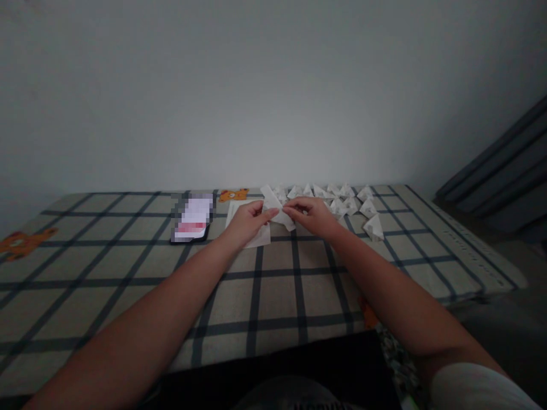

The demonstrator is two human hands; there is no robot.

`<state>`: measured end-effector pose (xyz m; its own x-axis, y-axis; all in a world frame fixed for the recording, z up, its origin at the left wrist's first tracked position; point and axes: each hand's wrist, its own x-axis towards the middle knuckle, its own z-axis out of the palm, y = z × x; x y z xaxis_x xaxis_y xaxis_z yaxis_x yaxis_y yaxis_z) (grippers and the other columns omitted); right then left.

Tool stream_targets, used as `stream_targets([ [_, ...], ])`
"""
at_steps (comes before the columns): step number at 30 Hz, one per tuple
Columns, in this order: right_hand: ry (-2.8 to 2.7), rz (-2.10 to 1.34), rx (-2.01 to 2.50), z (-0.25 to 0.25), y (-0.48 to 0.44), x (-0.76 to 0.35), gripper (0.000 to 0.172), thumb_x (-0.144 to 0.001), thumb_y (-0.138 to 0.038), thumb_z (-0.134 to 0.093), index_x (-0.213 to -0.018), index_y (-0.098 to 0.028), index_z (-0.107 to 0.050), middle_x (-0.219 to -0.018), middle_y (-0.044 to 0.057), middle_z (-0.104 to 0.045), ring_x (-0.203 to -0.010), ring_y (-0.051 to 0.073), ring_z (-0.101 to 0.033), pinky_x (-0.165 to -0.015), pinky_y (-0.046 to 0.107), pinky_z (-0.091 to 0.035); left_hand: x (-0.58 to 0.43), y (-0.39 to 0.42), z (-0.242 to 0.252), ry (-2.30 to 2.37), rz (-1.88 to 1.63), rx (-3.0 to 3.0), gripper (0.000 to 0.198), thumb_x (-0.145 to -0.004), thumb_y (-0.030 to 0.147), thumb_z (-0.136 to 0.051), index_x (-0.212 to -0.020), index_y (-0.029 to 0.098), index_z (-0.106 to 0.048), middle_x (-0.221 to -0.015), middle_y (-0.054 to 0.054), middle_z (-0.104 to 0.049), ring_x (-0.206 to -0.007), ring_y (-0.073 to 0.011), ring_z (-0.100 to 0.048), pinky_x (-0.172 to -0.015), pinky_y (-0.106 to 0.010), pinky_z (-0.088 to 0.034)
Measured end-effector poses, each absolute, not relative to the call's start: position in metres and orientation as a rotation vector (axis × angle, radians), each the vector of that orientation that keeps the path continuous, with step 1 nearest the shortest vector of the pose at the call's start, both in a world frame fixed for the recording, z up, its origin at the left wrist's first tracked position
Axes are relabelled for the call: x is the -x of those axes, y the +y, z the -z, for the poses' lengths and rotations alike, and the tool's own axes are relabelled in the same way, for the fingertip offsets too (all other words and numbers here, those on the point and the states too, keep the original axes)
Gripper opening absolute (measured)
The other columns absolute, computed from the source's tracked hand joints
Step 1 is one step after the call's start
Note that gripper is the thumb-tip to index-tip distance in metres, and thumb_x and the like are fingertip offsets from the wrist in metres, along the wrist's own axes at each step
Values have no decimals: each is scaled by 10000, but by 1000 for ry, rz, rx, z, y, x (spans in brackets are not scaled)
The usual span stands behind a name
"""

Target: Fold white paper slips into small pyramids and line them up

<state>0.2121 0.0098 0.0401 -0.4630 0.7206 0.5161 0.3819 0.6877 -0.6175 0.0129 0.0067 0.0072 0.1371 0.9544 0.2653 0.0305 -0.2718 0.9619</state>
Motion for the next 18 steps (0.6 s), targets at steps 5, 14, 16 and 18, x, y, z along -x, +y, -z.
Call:
stream_targets([
  [5,-2109,-502,848,-38,10,-211,205,-838,-311,-586,-794,-135,-682,-680,23,-647,-575,82,-507,-555,203,-383,-20,5,-6,1022,-1352,-1388,431,-654,372,-776,-1008,170,-635,-872,-43,-656,-694,-137,-606,-530,-226,-500],
  [14,-2059,-726,747,-29,16,-211,253,-821,-390,-626,-907,-158,-681,-774,34,-684,-639,101,-595,-611,220,-463,-25,-3,-11,789,-1378,-1318,441,-729,303,-713,-1136,210,-570,-1260,-102,-578,-1021,-190,-624,-838,-353,-551],
  [16,-2068,-703,753,-30,15,-211,248,-811,-385,-639,-915,-164,-682,-822,41,-693,-673,107,-599,-630,224,-468,-25,-5,-12,758,-1354,-1334,452,-744,303,-700,-1168,217,-571,-1308,-108,-558,-1056,-201,-614,-874,-355,-535],
  [18,-2082,-652,762,-31,14,-211,239,-807,-378,-646,-918,-170,-683,-870,47,-696,-714,112,-600,-652,228,-468,-26,-7,-13,744,-1326,-1335,471,-752,302,-694,-1201,228,-571,-1344,-103,-538,-1080,-210,-607,-889,-350,-526],
])
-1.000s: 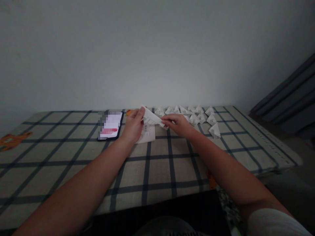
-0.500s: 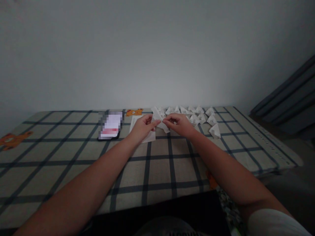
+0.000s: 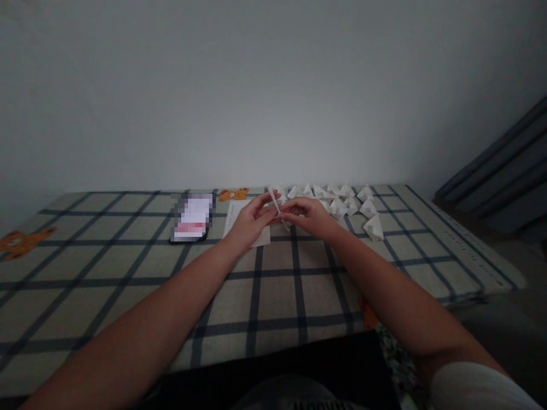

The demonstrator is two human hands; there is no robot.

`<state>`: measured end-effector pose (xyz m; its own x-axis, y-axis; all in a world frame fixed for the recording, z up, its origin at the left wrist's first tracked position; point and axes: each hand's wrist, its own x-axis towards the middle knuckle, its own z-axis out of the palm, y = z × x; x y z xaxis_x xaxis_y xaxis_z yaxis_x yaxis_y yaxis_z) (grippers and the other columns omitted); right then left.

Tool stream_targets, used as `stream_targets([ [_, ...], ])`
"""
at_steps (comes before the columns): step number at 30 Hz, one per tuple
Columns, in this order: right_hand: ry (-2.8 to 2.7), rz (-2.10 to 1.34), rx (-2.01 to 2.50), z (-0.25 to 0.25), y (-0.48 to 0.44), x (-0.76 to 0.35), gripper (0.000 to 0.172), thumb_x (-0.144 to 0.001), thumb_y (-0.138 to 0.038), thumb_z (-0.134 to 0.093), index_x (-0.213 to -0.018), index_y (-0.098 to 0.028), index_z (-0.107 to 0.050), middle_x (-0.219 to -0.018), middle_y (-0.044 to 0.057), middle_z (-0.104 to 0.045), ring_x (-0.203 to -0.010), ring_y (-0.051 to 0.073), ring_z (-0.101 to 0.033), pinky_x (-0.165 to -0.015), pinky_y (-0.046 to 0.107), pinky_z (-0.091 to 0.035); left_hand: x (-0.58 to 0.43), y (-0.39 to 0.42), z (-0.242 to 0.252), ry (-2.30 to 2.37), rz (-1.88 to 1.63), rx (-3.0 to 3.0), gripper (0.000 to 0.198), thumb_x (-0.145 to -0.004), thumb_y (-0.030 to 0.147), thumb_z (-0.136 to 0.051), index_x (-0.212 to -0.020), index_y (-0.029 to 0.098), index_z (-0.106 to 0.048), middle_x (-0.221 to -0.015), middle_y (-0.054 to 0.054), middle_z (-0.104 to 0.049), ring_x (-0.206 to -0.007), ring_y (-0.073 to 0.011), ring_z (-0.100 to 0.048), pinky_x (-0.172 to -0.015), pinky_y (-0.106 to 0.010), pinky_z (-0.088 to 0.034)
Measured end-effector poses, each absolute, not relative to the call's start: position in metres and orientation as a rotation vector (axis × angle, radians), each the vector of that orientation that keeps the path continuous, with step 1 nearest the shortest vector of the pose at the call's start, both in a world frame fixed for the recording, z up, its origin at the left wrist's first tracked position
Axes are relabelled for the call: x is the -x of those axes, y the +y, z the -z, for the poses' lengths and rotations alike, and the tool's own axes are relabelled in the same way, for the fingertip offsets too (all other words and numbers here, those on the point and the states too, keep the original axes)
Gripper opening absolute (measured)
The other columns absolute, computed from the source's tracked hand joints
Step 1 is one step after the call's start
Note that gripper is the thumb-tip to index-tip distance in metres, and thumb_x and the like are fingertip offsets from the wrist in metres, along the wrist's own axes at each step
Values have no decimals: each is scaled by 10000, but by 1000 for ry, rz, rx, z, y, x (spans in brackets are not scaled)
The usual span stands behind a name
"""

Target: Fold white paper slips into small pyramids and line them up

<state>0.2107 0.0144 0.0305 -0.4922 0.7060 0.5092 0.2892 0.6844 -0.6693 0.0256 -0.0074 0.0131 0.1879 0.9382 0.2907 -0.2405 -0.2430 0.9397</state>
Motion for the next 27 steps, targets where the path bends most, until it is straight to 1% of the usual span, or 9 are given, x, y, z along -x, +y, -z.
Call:
stream_targets([
  [4,-2101,-593,753,-32,13,-210,231,-807,-368,-647,-918,-168,-680,-856,44,-686,-715,112,-594,-647,227,-461,-27,-10,-16,729,-1287,-1335,515,-735,307,-711,-1228,244,-574,-1326,-89,-560,-1087,-221,-606,-905,-360,-513],
  [7,-2125,-577,734,-32,13,-211,222,-810,-353,-643,-930,-168,-672,-839,39,-677,-715,111,-596,-647,227,-463,-28,-11,-17,752,-1275,-1354,542,-707,313,-738,-1220,230,-585,-1216,-93,-633,-1050,-229,-625,-901,-369,-513],
  [10,-2143,-577,717,-31,14,-211,230,-805,-344,-651,-955,-169,-664,-840,38,-673,-720,112,-599,-658,232,-472,-27,-10,-17,774,-1256,-1356,544,-728,336,-723,-1239,215,-580,-1109,-94,-681,-993,-221,-650,-885,-370,-522],
  [16,-2088,-732,691,-30,14,-211,276,-817,-384,-631,-989,-167,-638,-881,48,-659,-743,112,-604,-657,228,-486,-22,-6,-15,797,-1253,-1412,543,-741,338,-719,-1251,211,-581,-1220,-101,-641,-1049,-231,-635,-909,-379,-522],
  [19,-2085,-717,676,-30,14,-211,258,-823,-350,-617,-1010,-172,-623,-885,42,-650,-720,104,-592,-632,217,-479,-20,-6,-15,808,-1241,-1445,554,-758,349,-702,-1276,213,-561,-1312,-105,-582,-1109,-253,-608,-928,-405,-513],
  [22,-2109,-586,703,-31,12,-211,265,-814,-244,-587,-1071,-178,-603,-861,25,-642,-676,91,-570,-614,204,-463,-20,-6,-14,809,-1285,-1480,553,-755,333,-697,-1277,205,-562,-1366,-104,-535,-1181,-274,-562,-997,-438,-462],
  [25,-2158,-390,766,-31,12,-211,370,-774,-138,-549,-1139,-192,-578,-792,-5,-630,-624,82,-543,-608,193,-436,-19,-5,-12,780,-1303,-1549,542,-748,295,-695,-1265,188,-573,-1396,-109,-502,-1231,-272,-523,-1055,-435,-404],
  [27,-2167,-275,824,-30,12,-211,421,-752,-100,-529,-1161,-194,-571,-753,-19,-625,-588,79,-524,-599,192,-415,-19,-4,-10,767,-1303,-1607,540,-749,268,-688,-1268,178,-571,-1407,-115,-487,-1249,-264,-506,-1066,-424,-390],
])
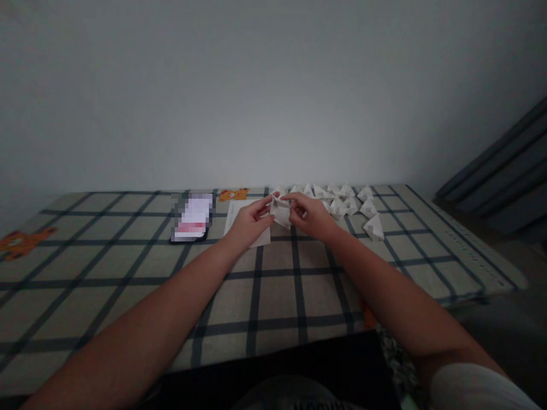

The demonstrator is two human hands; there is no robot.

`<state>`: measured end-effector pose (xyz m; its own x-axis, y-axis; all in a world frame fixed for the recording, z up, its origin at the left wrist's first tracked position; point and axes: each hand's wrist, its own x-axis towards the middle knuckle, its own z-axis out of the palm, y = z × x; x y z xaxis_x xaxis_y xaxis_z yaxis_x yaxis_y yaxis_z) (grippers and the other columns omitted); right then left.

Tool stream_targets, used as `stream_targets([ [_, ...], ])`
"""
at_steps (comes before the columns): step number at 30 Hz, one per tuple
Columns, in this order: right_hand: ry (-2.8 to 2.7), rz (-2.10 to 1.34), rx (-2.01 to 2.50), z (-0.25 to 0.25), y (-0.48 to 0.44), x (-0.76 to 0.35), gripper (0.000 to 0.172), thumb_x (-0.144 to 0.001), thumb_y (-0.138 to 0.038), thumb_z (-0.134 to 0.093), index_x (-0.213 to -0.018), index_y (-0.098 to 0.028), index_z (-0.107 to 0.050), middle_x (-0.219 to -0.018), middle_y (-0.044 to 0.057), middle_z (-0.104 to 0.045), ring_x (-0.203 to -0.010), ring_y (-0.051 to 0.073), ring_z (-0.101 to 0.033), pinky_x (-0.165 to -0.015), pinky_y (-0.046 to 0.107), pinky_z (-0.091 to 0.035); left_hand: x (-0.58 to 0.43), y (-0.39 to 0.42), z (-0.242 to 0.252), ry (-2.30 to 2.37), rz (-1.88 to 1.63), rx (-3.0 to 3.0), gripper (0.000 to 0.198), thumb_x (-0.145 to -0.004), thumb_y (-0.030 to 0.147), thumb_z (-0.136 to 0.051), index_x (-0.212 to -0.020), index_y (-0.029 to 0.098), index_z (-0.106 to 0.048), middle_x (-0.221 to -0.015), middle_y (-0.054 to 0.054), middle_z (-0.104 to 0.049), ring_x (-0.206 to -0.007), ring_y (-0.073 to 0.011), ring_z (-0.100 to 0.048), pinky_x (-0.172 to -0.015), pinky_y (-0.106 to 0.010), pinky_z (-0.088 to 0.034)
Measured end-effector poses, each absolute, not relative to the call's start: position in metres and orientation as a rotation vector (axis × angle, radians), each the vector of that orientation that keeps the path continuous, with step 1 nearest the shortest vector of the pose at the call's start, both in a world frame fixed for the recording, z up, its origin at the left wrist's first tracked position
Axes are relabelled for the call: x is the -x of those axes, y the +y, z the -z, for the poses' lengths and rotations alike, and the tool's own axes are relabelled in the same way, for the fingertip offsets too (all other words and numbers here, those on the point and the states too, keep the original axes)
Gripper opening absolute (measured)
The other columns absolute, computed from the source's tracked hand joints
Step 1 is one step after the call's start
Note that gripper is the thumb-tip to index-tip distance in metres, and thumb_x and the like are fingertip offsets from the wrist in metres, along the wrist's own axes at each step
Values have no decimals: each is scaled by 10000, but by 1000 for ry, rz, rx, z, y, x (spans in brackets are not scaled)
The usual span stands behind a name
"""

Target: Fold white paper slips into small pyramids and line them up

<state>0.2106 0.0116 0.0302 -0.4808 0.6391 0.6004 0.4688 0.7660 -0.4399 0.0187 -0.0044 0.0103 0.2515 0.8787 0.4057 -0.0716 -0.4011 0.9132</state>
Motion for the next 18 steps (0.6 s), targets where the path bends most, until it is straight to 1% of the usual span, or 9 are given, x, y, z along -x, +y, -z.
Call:
stream_targets([
  [2,-2155,-196,877,-29,11,-210,421,-753,-102,-527,-1161,-193,-576,-753,-18,-637,-569,81,-516,-591,196,-400,-18,-4,-9,775,-1303,-1672,544,-751,251,-682,-1277,178,-564,-1403,-117,-492,-1255,-258,-501,-1062,-416,-394],
  [6,-2174,-115,898,-27,11,-208,332,-811,-157,-516,-1129,-190,-606,-931,29,-688,-624,93,-548,-650,216,-412,-17,-5,-10,734,-1266,-1766,569,-764,257,-680,-1311,208,-533,-1404,-111,-493,-1244,-254,-510,-1030,-403,-427],
  [8,-2184,-93,884,-26,11,-208,304,-836,-171,-502,-1119,-185,-614,-971,41,-690,-641,95,-555,-665,219,-409,-16,-7,-12,715,-1260,-1772,553,-773,269,-679,-1306,222,-539,-1407,-109,-491,-1234,-252,-518,-1021,-402,-436],
  [14,-2164,-99,837,-25,11,-208,323,-827,-282,-583,-1131,-178,-609,-802,12,-677,-591,86,-533,-591,200,-378,-19,-10,-12,756,-1290,-1780,543,-774,290,-687,-1297,247,-546,-1400,-96,-498,-1199,-240,-541,-991,-399,-469],
  [16,-2151,-106,857,-25,10,-207,310,-826,-276,-582,-1121,-186,-613,-796,8,-680,-590,87,-541,-593,199,-384,-19,-9,-9,748,-1283,-1798,546,-774,291,-688,-1299,253,-544,-1388,-97,-509,-1193,-237,-543,-977,-397,-480],
  [18,-2140,-91,881,-26,9,-206,287,-820,-238,-572,-1098,-186,-622,-830,18,-693,-628,99,-573,-622,205,-407,-19,-8,-7,740,-1277,-1813,552,-768,290,-694,-1298,260,-544,-1381,-97,-513,-1184,-234,-547,-961,-392,-491],
])
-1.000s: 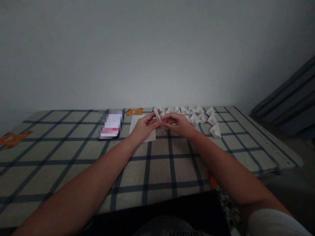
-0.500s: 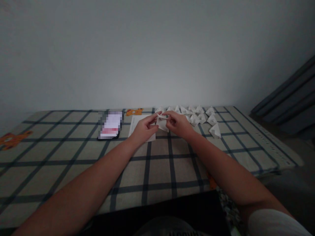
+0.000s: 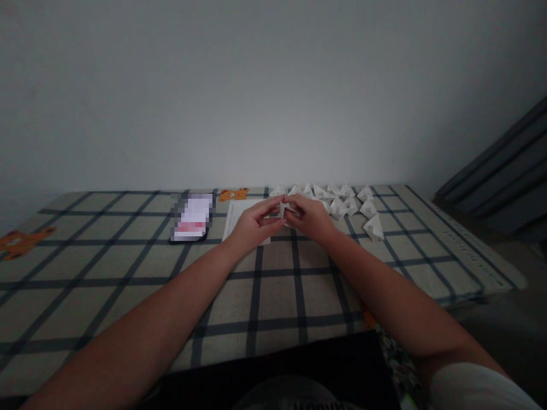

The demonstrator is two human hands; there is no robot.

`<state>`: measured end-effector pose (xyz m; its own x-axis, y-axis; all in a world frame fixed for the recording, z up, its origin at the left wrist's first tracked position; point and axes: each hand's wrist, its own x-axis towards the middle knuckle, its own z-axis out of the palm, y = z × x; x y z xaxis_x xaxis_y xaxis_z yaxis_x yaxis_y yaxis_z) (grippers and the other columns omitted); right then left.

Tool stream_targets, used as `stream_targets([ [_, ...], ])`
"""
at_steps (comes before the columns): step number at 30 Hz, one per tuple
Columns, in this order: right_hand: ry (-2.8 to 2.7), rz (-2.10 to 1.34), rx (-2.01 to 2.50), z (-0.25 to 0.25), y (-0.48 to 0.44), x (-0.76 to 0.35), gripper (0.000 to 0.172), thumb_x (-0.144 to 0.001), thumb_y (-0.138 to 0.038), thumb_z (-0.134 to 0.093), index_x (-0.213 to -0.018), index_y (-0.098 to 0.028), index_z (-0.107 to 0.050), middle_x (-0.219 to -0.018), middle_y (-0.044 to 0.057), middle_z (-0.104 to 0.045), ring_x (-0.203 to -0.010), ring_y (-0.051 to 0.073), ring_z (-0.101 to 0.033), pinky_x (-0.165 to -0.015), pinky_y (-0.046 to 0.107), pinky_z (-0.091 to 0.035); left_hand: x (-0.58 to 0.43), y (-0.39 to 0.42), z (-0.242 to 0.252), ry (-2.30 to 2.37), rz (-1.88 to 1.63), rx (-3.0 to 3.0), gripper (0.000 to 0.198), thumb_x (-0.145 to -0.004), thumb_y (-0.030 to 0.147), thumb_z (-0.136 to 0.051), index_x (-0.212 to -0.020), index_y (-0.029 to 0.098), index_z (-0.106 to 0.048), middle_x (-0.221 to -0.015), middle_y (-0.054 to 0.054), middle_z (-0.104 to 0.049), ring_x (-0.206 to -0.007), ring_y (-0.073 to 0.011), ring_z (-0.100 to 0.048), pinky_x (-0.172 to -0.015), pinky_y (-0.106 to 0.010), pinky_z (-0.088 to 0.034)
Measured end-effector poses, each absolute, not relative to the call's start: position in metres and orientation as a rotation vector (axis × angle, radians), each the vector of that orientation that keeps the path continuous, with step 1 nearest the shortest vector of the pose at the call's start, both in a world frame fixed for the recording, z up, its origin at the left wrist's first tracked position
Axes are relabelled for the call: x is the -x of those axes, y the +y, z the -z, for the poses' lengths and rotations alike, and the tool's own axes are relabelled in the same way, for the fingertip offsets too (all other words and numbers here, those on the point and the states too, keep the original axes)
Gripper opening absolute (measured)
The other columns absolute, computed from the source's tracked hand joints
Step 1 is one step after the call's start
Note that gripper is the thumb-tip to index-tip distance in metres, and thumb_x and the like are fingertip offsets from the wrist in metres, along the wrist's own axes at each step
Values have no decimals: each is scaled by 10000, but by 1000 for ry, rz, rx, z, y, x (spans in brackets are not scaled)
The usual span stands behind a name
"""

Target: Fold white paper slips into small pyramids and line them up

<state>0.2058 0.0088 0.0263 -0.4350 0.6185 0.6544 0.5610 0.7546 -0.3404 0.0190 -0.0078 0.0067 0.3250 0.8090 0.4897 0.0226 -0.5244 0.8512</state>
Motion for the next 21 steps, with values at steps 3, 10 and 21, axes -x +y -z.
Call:
stream_targets([
  [3,-2137,-56,912,-28,8,-204,296,-819,-168,-525,-1096,-177,-630,-958,52,-706,-754,131,-633,-712,231,-455,-18,-7,-6,754,-1307,-1830,543,-766,289,-696,-1290,270,-553,-1380,-90,-511,-1171,-228,-550,-961,-388,-487],
  [10,-2205,-81,736,-24,14,-212,422,-853,-104,-421,-1230,-177,-595,-1210,68,-656,-1086,154,-630,-936,290,-478,-19,-9,-16,685,-1329,-1631,552,-728,298,-728,-1258,281,-575,-1410,-81,-472,-1165,-223,-538,-972,-379,-453],
  [21,-2257,-72,695,-22,11,-211,519,-800,-29,-454,-1249,-244,-598,-1199,28,-665,-1067,143,-637,-926,283,-489,-25,0,-11,762,-1256,-1024,269,-701,388,-753,-864,176,-729,-1014,-82,-703,-932,-176,-615,-891,-335,-453],
])
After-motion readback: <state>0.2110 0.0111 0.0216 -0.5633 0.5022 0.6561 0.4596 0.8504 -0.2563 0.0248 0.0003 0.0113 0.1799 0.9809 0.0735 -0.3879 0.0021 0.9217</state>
